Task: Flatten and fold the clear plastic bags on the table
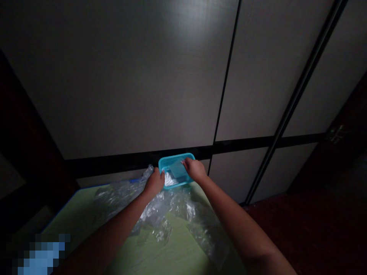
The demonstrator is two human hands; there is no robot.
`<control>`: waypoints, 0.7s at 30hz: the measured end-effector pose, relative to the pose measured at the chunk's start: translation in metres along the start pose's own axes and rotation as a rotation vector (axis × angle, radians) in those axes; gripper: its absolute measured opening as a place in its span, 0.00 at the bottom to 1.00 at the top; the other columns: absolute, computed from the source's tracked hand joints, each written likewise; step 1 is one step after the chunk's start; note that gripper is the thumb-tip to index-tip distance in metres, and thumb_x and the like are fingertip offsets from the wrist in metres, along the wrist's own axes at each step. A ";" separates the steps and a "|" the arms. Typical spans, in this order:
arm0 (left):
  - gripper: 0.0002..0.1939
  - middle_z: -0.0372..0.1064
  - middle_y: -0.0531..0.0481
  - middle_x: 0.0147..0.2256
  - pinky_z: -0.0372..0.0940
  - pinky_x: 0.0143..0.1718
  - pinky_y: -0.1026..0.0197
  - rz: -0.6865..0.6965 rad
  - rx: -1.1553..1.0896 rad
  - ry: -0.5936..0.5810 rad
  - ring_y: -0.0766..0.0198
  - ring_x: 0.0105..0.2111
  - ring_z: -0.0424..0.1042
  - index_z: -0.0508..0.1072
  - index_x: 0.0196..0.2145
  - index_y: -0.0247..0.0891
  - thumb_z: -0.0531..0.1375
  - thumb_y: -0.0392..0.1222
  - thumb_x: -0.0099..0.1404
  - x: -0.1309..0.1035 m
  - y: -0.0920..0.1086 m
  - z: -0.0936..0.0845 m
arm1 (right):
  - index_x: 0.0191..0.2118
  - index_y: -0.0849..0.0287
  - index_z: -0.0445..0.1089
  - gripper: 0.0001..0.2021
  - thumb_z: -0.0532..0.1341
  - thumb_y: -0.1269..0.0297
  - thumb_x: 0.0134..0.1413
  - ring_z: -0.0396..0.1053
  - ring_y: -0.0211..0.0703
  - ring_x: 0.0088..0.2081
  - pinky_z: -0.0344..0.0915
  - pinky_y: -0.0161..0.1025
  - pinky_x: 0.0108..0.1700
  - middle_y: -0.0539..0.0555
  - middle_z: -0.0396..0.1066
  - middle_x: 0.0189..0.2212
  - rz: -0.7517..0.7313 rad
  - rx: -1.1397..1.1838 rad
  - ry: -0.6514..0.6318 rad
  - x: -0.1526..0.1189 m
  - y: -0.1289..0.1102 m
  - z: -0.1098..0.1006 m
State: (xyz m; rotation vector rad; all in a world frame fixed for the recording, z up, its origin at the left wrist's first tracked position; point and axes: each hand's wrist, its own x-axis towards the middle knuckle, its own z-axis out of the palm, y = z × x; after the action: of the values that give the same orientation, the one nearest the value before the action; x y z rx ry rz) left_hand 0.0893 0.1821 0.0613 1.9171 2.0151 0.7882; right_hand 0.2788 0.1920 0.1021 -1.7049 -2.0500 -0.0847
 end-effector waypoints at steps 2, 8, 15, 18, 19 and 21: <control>0.12 0.74 0.37 0.35 0.60 0.30 0.61 0.016 -0.012 0.001 0.54 0.36 0.76 0.62 0.45 0.32 0.45 0.42 0.72 -0.001 -0.001 0.001 | 0.36 0.56 0.71 0.15 0.52 0.54 0.64 0.70 0.43 0.32 0.50 0.35 0.29 0.56 0.75 0.31 -0.007 0.020 -0.034 0.004 -0.008 0.008; 0.12 0.74 0.40 0.33 0.60 0.29 0.62 0.076 -0.043 -0.012 0.57 0.33 0.75 0.62 0.43 0.34 0.43 0.40 0.73 -0.001 -0.009 0.001 | 0.42 0.59 0.71 0.13 0.56 0.55 0.63 0.71 0.43 0.37 0.64 0.37 0.37 0.54 0.73 0.38 0.040 0.114 -0.187 0.019 -0.016 0.035; 0.12 0.73 0.42 0.32 0.61 0.30 0.62 0.088 -0.067 -0.032 0.58 0.31 0.75 0.63 0.40 0.35 0.42 0.41 0.73 0.001 -0.014 0.000 | 0.52 0.58 0.65 0.16 0.59 0.58 0.61 0.69 0.46 0.46 0.69 0.49 0.46 0.57 0.67 0.51 0.139 0.133 -0.394 0.023 -0.009 0.048; 0.12 0.73 0.44 0.31 0.61 0.28 0.62 0.080 -0.070 -0.039 0.58 0.29 0.75 0.63 0.41 0.36 0.42 0.41 0.73 0.001 -0.013 -0.001 | 0.52 0.59 0.65 0.16 0.59 0.58 0.61 0.69 0.47 0.46 0.69 0.49 0.46 0.57 0.67 0.51 0.157 0.126 -0.452 0.024 -0.007 0.048; 0.12 0.73 0.44 0.31 0.61 0.28 0.62 0.078 -0.068 -0.040 0.58 0.29 0.75 0.63 0.41 0.36 0.42 0.41 0.73 0.001 -0.012 -0.001 | 0.52 0.59 0.65 0.16 0.59 0.58 0.61 0.69 0.47 0.46 0.69 0.49 0.46 0.57 0.67 0.51 0.161 0.123 -0.463 0.024 -0.007 0.048; 0.12 0.73 0.43 0.31 0.61 0.28 0.62 0.074 -0.060 -0.043 0.58 0.29 0.75 0.62 0.42 0.36 0.42 0.41 0.73 0.001 -0.012 -0.001 | 0.53 0.59 0.65 0.17 0.59 0.58 0.61 0.69 0.47 0.46 0.69 0.49 0.46 0.57 0.67 0.50 0.169 0.113 -0.475 0.025 -0.006 0.047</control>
State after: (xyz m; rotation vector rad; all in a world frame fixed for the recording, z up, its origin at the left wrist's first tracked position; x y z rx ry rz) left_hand 0.0790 0.1834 0.0560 1.9674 1.8835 0.8090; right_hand 0.2550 0.2293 0.0712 -1.9552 -2.1635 0.5276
